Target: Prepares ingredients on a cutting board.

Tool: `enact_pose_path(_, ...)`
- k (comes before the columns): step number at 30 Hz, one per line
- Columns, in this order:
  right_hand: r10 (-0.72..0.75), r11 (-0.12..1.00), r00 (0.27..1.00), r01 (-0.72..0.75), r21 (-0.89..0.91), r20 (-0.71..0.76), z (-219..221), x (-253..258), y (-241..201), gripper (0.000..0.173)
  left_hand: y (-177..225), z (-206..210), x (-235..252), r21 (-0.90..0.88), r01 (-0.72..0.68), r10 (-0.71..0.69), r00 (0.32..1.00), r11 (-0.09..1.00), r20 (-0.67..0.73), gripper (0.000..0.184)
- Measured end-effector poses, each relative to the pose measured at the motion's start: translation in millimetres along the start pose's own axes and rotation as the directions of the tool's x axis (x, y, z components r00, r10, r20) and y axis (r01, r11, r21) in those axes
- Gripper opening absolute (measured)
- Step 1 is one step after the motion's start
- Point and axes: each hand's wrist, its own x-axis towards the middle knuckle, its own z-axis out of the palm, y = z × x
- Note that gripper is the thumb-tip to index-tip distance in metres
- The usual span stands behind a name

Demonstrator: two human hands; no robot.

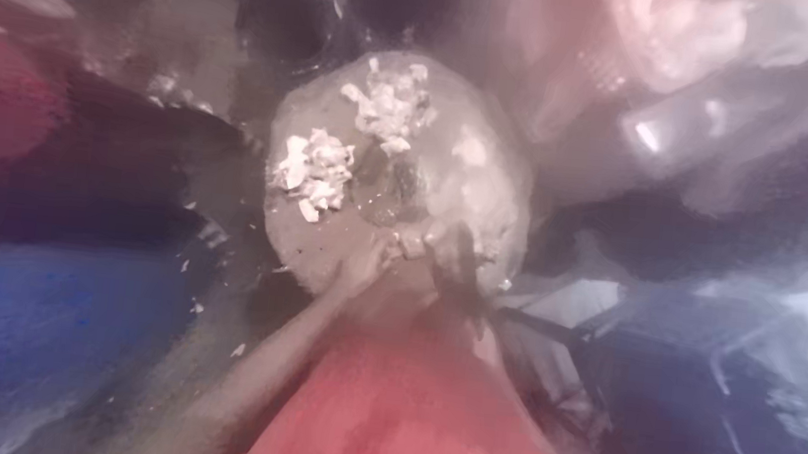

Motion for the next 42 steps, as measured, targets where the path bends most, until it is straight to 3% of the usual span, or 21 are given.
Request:
enact_pose_path(4, 0.010, 0.996, 0.996, -0.002, -0.089, 0.092, 2, 4, -4, 0.053, 23, -52, -6, -0.250, 0.168, -0.165, 0.986, 0.953, 0.035, 0.045)
enact_pose_path(6, 0.024, 0.998, 0.996, -0.019, -0.066, 0.082, -12, 2, -8, 0.050, 43, -71, 4, -0.501, 0.062, -0.040, 0.998, 0.863, 0.056, 0.046)
enact_pose_path(8, 0.031, 0.991, 0.996, -0.019, -0.135, 0.089, -11, -1, -2, 0.053, 52, -93, 8, -0.627, -0.011, 0.048, 0.998, 0.779, 0.041, 0.056)
enact_pose_path(11, -0.055, 0.960, 0.972, 0.114, -0.255, 0.229, -19, -6, -18, 0.059, 48, -116, 23, -0.555, -0.039, -0.035, 0.992, 0.831, -0.122, 0.048)
enact_pose_path(15, -0.213, 0.943, 0.870, 0.302, -0.139, 0.446, -31, -1, -55, 0.047, 43, -118, 43, -0.499, -0.008, -0.099, 0.977, 0.866, -0.188, 0.033)
enact_pose_path(17, -0.183, 0.961, 0.832, 0.263, -0.083, 0.523, -36, 11, -68, 0.048, 41, -112, 52, -0.487, -0.007, -0.087, 0.982, 0.873, -0.170, 0.031)
enact_pose_path(19, -0.138, 0.985, 0.848, 0.173, -0.021, 0.512, -34, 28, -67, 0.050, 38, -110, 65, -0.503, -0.007, -0.080, 0.985, 0.864, -0.151, 0.030)
enact_pose_path(21, -0.035, 0.998, 0.905, 0.010, 0.061, 0.423, -31, 39, -68, 0.054, 38, -114, 81, -0.526, 0.009, -0.086, 0.989, 0.850, -0.122, 0.029)
enact_pose_path(23, 0.045, 0.997, 0.960, -0.059, 0.042, 0.276, -34, 42, -77, 0.053, 45, -117, 106, -0.538, 0.027, -0.085, 0.993, 0.842, -0.084, 0.029)
enact_pose_path(26, 0.046, 0.991, 0.970, -0.014, -0.134, 0.238, -39, 39, -75, 0.055, 63, -120, 153, -0.435, -0.014, 0.014, 1.000, 0.900, -0.004, 0.030)
enact_pose_path(30, -0.103, 0.922, 0.952, 0.200, -0.333, 0.288, -32, 31, -48, 0.042, 98, -90, 226, -0.104, -0.197, 0.205, 0.976, 0.975, 0.077, 0.030)
enact_pose_path(33, -0.112, 0.863, 0.961, 0.221, -0.454, 0.254, -20, 28, -41, 0.035, 131, -65, 254, 0.144, -0.266, 0.247, 0.960, 0.953, 0.135, 0.040)
enact_pose_path(36, -0.142, 0.840, 0.966, 0.234, -0.490, 0.218, -18, 29, -38, 0.036, 155, -57, 265, 0.262, -0.269, 0.235, 0.960, 0.927, 0.154, 0.032)
enact_pose_path(38, -0.182, 0.859, 0.970, 0.236, -0.455, 0.159, -18, 29, -36, 0.036, 165, -69, 267, 0.160, -0.235, 0.211, 0.965, 0.959, 0.153, 0.033)
enact_pose_path(40, -0.090, 0.931, 0.967, 0.167, -0.325, 0.239, -22, 27, -46, 0.037, 164, -95, 254, -0.141, -0.157, 0.172, 0.980, 0.978, 0.100, 0.035)
enact_pose_path(42, 0.027, 0.972, 0.942, 0.053, -0.229, 0.334, -24, 27, -54, 0.043, 147, -119, 229, -0.462, -0.039, 0.085, 0.993, 0.886, 0.078, 0.029)
